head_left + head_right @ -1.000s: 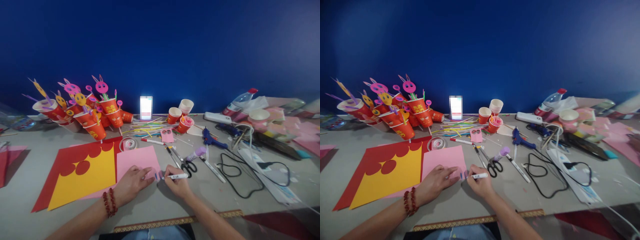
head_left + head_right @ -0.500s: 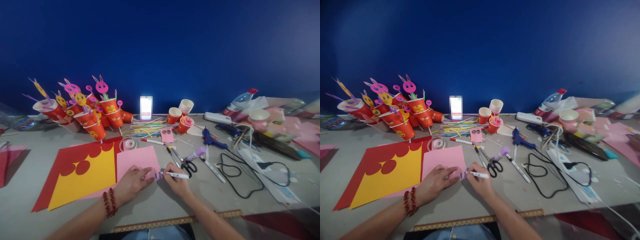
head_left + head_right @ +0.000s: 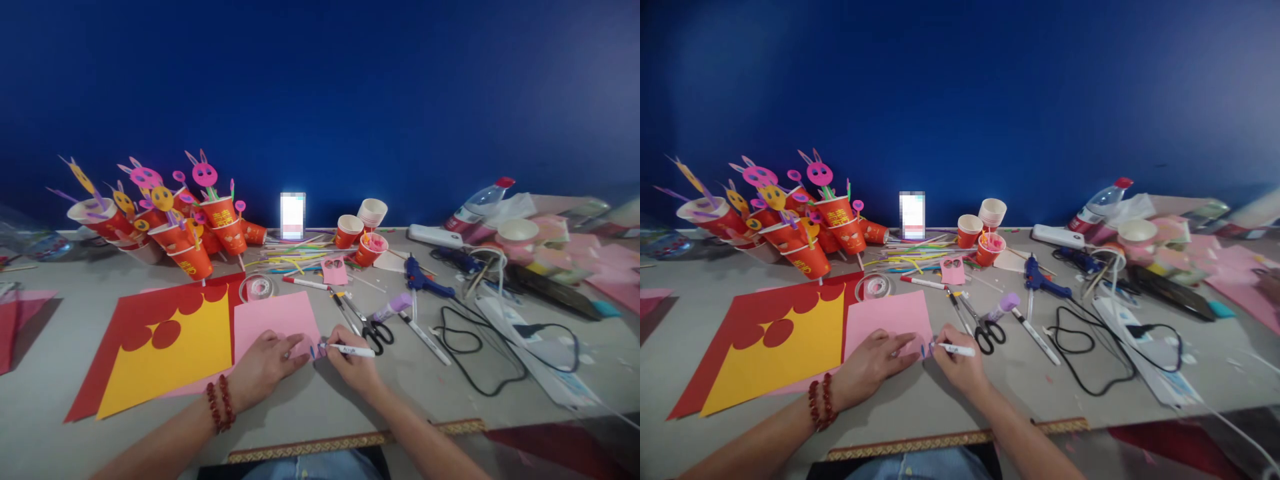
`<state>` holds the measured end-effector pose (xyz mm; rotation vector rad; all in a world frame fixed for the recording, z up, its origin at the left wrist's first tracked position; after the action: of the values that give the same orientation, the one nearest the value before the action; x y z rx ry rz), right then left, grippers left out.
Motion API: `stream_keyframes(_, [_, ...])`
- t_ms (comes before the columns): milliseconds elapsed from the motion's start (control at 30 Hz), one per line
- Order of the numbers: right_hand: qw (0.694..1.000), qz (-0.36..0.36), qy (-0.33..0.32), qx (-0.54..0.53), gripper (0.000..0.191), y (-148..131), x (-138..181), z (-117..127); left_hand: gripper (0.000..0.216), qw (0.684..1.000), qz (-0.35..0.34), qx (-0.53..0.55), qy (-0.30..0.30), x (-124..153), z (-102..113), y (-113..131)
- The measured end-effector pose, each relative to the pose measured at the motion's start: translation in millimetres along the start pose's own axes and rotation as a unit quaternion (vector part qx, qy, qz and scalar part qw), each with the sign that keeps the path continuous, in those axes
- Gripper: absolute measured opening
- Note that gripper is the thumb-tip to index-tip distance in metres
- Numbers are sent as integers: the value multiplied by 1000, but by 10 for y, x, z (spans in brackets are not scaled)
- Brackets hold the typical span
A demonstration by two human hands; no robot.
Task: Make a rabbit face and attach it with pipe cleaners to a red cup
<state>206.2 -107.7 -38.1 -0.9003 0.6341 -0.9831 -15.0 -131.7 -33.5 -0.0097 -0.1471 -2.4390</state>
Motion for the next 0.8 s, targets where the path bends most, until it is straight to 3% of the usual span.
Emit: stream_keyframes(800, [1000,12,-1,5,13,-54,-8,23,36,1000,-1,0,-6,-7,10,10])
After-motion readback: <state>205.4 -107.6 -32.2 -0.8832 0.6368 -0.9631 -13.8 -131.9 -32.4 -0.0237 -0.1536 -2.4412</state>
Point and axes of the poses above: each hand's wrist, its own x-axis away from the middle knuckle, its own z-axis out of the back of the hand, y = z × x, the point moved 2 cm from there along -x, towards the middle knuckle, and after that the axes turned 10 degrees about -y, right-handed, at the moved point
